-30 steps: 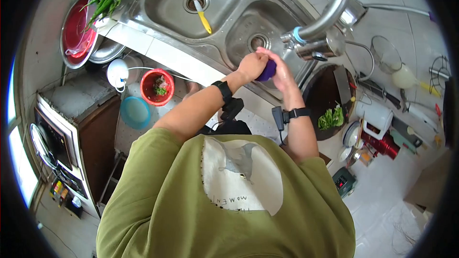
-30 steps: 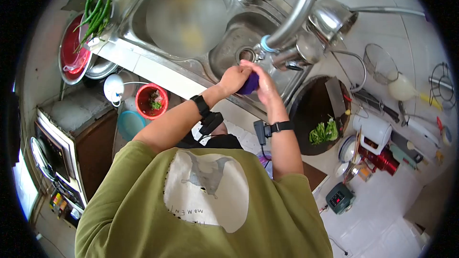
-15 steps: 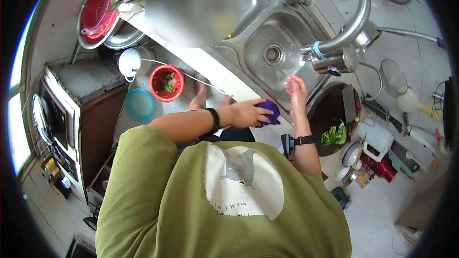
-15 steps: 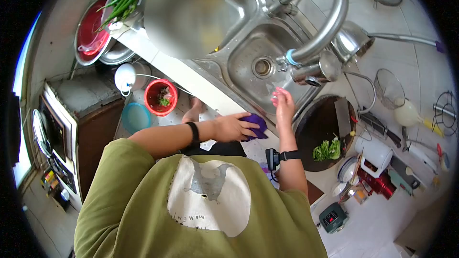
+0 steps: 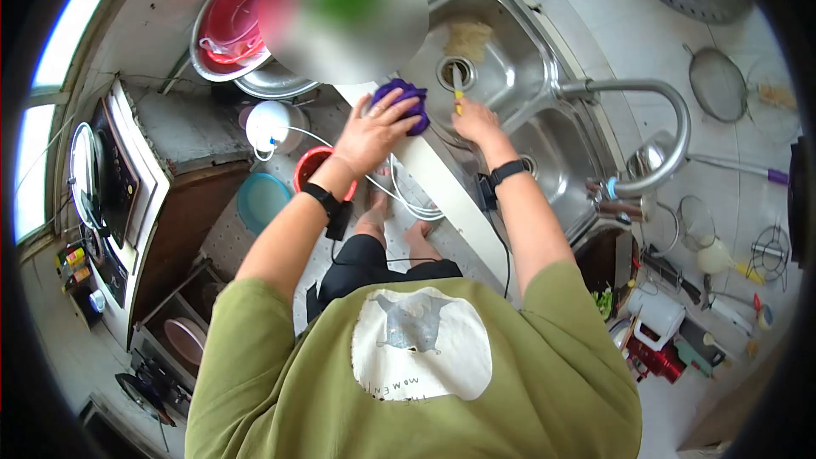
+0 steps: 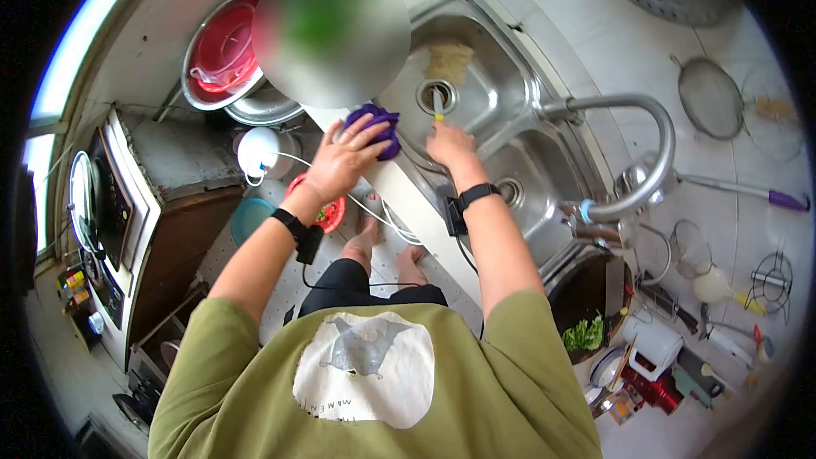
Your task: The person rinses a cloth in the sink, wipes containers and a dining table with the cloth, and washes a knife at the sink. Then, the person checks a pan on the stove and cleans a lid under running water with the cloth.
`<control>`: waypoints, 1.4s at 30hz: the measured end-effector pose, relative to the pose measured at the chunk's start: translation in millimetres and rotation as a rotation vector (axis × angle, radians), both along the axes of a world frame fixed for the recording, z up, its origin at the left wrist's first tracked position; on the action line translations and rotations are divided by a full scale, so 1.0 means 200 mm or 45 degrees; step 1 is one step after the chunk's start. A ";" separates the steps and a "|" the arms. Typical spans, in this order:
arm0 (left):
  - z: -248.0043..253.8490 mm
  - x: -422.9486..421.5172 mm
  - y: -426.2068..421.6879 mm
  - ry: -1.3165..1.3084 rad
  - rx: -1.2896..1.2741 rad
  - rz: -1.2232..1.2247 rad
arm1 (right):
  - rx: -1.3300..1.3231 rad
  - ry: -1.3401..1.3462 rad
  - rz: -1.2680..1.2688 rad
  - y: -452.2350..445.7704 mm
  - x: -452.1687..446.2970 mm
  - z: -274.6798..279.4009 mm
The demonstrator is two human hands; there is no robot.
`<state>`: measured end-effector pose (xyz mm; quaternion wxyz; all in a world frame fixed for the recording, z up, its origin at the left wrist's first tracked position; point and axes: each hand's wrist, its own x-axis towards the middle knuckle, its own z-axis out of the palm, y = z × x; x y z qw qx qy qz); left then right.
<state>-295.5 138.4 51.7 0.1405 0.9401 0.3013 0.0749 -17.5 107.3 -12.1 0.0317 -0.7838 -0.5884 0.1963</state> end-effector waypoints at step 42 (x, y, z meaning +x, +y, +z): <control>0.50 -2.04 -2.63 -1.216 -0.193 2.103 | -0.035 1.334 1.045 -1.06 -2.44 0.44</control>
